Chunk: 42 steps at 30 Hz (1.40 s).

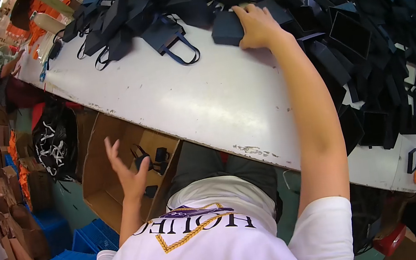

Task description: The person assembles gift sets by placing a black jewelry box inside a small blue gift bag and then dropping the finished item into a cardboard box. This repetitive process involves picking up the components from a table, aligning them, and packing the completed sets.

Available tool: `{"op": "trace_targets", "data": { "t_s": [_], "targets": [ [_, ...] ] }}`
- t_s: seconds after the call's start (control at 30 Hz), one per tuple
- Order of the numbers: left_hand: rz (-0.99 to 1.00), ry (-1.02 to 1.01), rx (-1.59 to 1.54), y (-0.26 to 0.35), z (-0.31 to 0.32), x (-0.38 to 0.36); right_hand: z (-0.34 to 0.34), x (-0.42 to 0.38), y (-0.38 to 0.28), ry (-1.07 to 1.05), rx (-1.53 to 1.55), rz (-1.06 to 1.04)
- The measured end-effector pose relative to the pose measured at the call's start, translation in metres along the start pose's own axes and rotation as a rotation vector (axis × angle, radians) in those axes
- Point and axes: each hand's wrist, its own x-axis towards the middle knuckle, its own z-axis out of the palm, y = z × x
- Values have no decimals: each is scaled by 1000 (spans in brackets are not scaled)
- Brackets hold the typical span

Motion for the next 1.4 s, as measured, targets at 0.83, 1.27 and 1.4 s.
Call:
{"op": "trace_targets", "data": {
  "t_s": [0.83,1.27,1.4],
  "targets": [
    [-108,-242,-406,92,94,52,65,-254,-107,770,556,-18],
    [749,-249,-56,164,92,118,99,-255,-141,482,226,-72],
    [859,-707,291,192,118,132,102,-255,-141,512,206,-76]
  ]
}}
